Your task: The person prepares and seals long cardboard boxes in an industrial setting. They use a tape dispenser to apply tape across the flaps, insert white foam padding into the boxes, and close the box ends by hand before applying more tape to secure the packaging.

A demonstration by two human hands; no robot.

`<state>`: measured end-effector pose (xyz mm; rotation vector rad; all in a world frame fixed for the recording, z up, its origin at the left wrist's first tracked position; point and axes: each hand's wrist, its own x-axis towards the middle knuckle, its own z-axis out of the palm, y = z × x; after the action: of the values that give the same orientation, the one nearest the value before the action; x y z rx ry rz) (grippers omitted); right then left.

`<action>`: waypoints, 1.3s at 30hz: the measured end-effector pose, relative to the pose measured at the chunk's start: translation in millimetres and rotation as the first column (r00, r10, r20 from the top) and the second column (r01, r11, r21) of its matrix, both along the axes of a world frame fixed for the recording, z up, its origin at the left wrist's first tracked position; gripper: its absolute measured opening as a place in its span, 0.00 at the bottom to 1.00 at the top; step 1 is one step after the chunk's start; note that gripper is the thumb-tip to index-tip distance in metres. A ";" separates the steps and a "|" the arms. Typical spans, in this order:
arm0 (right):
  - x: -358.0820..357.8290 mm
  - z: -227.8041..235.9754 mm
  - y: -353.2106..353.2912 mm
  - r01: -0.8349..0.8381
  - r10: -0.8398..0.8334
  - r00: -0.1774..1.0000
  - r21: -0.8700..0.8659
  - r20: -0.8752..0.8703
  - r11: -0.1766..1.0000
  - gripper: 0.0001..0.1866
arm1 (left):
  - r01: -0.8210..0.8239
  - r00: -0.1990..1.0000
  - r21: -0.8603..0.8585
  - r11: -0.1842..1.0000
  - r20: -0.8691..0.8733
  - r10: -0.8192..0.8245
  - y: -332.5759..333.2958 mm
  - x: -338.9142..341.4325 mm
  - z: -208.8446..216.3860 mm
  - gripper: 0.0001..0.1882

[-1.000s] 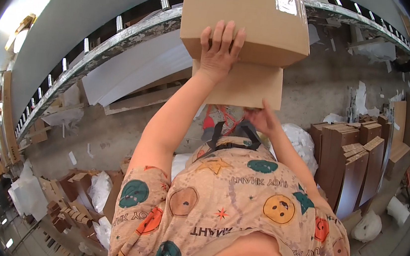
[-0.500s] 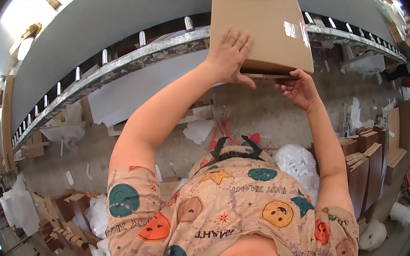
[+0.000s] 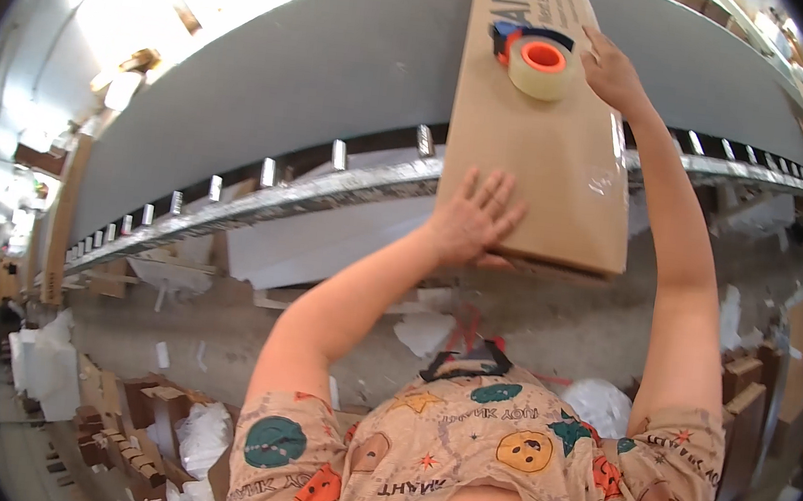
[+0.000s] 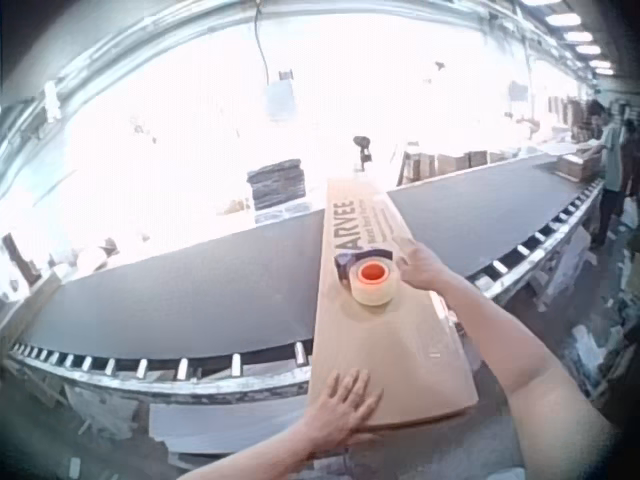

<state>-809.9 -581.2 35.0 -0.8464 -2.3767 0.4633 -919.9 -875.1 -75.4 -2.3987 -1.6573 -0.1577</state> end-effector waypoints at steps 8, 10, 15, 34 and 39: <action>-92.3 -37.4 68.4 -0.103 -0.010 0.825 0.167 0.566 0.981 0.28 | 0.036 0.996 0.007 0.999 0.078 -0.036 -13.4 -7.1 -2.7 0.45; -72.3 -0.8 14.8 0.131 0.087 0.879 -0.412 0.469 0.902 0.15 | 0.022 0.998 -0.001 1.000 0.062 -0.021 -20.7 -15.2 2.4 0.45; 24.7 -25.6 -6.5 0.385 0.070 0.877 -0.782 0.476 0.490 0.18 | 0.084 0.994 -0.052 0.995 0.074 -0.080 -16.4 -14.5 3.6 0.46; 62.1 15.8 -289.3 0.007 -0.420 0.847 -0.785 -0.324 0.619 0.24 | 0.136 0.924 0.019 0.991 0.359 -0.134 -34.6 -43.3 4.3 0.35; -19.1 70.2 -263.2 0.500 -0.399 0.823 -0.183 0.403 0.846 0.26 | 0.104 0.907 0.055 0.993 0.405 -0.118 -40.0 -47.8 0.9 0.35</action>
<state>-829.0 -844.4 105.1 -1.7118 -2.3240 0.4879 -967.6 -915.1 -74.5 -2.5635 -1.6537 -0.7464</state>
